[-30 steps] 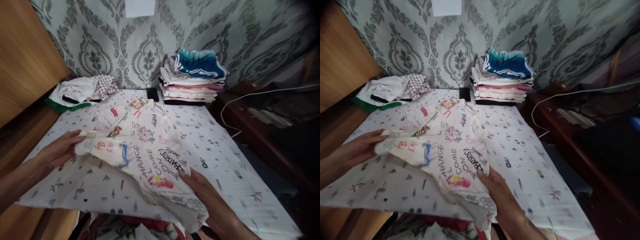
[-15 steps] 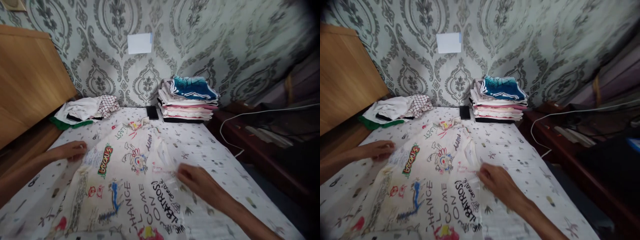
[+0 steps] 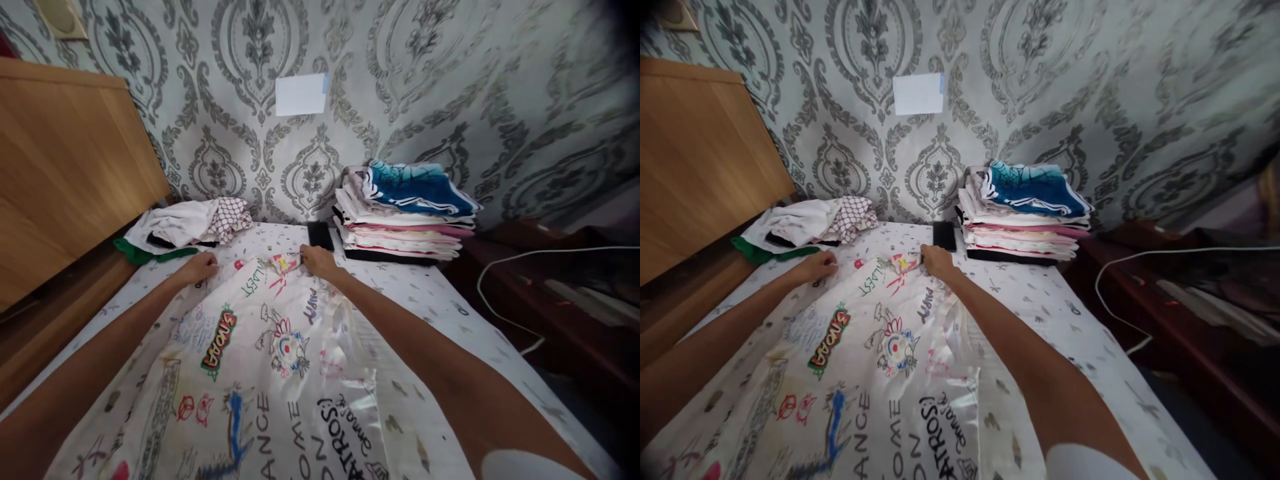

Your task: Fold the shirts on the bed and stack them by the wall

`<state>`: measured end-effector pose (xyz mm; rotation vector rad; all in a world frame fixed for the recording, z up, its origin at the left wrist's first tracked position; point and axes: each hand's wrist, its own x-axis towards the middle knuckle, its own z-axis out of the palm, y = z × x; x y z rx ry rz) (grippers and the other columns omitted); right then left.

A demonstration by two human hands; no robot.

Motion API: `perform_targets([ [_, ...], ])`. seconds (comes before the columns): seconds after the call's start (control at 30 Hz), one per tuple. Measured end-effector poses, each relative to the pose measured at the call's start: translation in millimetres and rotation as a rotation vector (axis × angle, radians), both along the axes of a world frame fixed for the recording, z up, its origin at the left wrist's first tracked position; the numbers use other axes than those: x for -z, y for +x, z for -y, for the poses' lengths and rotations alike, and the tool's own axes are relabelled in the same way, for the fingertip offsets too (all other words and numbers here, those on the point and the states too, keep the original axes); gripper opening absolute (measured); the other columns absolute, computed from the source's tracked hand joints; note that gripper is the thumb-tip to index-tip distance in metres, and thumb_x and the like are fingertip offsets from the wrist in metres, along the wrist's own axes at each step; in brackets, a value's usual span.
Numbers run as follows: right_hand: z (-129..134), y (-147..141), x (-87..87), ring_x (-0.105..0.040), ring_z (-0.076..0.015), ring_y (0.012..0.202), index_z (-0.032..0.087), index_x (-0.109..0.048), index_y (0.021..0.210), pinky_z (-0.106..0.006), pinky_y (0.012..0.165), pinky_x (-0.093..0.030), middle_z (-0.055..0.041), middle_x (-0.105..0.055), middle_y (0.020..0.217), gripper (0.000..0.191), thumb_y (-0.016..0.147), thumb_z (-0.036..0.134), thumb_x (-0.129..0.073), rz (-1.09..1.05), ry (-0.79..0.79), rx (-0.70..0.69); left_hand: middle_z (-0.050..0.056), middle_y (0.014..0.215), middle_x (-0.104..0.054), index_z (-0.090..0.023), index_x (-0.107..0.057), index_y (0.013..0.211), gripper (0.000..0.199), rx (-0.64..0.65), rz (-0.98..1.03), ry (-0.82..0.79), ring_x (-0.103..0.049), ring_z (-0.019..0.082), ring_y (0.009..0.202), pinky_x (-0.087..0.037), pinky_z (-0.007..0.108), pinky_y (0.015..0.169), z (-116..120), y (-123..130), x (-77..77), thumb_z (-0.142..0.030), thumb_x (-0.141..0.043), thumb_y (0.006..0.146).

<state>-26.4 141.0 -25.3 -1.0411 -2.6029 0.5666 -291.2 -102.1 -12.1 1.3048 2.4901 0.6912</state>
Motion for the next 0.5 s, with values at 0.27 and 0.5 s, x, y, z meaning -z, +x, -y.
perform_targets([
  [0.27, -17.1, -34.0, 10.7, -0.065, -0.0165, 0.049, 0.019, -0.058, 0.08, -0.024, 0.048, -0.05, -0.0024, -0.068, 0.059, 0.011, 0.086, 0.015, -0.051, -0.285, -0.275, 0.184, -0.001, 0.074, -0.057, -0.021, -0.056, 0.088, 0.028, -0.185, 0.152, 0.362, -0.057, 0.018, 0.07, -0.043, 0.027, 0.06, 6.6, -47.5, -49.9, -0.044, -0.059, 0.073],
  [0.5, -20.6, -62.4, 30.0, -0.071, -0.0153, 0.059, 0.017, -0.059, 0.088, -0.024, 0.053, -0.057, -0.0041, -0.071, 0.071, 0.013, 0.084, 0.008, -0.051, -0.412, -0.343, 0.209, 0.01, 0.095, -0.07, -0.021, -0.06, 0.1, 0.019, -0.115, -0.493, -0.115, -0.065, 0.029, 0.092, -0.042, 0.032, 0.072, -0.3, -29.6, -16.5, -0.032, -0.047, 0.091],
])
